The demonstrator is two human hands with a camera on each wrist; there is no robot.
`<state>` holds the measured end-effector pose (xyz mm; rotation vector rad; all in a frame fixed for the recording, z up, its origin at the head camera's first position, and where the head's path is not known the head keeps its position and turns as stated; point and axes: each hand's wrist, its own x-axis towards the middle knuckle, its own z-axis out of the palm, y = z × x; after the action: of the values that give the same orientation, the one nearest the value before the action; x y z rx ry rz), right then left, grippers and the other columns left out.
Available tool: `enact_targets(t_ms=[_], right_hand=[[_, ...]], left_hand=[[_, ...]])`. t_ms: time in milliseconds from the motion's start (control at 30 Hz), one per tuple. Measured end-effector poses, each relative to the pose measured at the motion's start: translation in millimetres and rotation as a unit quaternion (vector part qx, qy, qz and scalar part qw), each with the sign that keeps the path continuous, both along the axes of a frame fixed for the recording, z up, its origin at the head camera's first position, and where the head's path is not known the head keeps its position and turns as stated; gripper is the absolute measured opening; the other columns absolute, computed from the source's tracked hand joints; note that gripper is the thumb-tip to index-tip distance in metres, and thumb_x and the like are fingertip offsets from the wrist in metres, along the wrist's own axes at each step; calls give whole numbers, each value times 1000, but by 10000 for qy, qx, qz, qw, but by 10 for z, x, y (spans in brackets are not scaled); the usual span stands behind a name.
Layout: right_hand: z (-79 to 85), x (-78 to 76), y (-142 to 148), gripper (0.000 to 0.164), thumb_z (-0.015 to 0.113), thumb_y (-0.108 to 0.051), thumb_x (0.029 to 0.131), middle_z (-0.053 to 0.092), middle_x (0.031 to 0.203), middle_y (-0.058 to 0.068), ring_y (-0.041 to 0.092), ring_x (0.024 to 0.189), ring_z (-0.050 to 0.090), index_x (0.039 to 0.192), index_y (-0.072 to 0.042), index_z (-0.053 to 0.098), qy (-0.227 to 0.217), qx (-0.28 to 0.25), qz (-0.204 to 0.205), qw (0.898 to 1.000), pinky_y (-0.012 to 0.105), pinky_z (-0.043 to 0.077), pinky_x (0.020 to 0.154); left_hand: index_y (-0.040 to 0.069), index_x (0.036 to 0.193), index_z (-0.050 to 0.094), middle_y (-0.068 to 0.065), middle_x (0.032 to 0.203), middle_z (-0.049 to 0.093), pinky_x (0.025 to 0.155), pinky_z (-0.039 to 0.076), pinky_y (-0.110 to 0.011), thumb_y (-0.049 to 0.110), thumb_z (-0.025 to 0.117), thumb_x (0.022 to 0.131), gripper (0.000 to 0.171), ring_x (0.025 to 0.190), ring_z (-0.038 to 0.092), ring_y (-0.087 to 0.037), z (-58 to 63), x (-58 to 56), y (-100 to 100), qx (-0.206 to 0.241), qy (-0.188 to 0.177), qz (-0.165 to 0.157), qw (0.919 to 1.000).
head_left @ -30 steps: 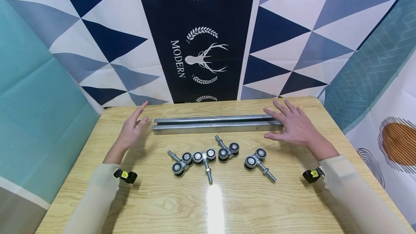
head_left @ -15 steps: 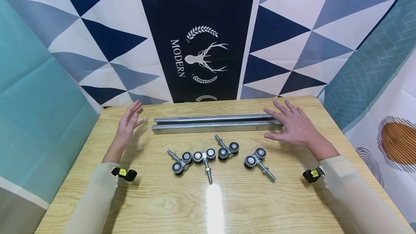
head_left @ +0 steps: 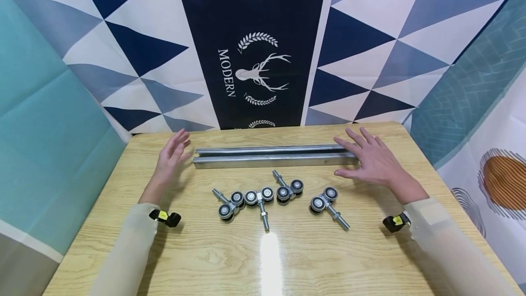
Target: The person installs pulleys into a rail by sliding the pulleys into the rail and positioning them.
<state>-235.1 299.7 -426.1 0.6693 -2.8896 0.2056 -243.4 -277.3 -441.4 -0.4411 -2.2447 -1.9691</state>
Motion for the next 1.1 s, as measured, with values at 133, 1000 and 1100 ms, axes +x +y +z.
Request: enact_targets(t_ms=[133, 1000, 1100], right_hand=[[-1, 13, -2, 97, 66, -76, 75, 23, 167, 15, 45, 151, 13, 156, -32, 34, -32, -3, -16, 10000, 81, 18, 112], [3, 0, -5, 96, 67, -75, 74, 28, 165, 17, 52, 147, 21, 155, -32, 37, 95, -41, 32, 9999, 78, 24, 113], [2, 0, -2, 96, 67, -75, 74, 28, 165, 17, 52, 147, 21, 155, -32, 37, 106, -40, 36, 9999, 78, 24, 113]], left_hand=[[6, 158, 26, -32, 159, 28, 106, 52, -32, 21, 39, 109, 53, 143, 35, -43, -51, -22, 15, -4, -154, -3, 9999], [17, 160, 23, -21, 159, 37, 120, 30, -63, 28, 79, 86, 93, 143, 36, -42, -296, -83, 107, -1405, -813, 169, 9866], [12, 159, 24, -20, 159, 37, 118, 32, -63, 26, 82, 83, 96, 143, 36, -41, -319, -88, 118, -1489, -817, 132, 9854]])
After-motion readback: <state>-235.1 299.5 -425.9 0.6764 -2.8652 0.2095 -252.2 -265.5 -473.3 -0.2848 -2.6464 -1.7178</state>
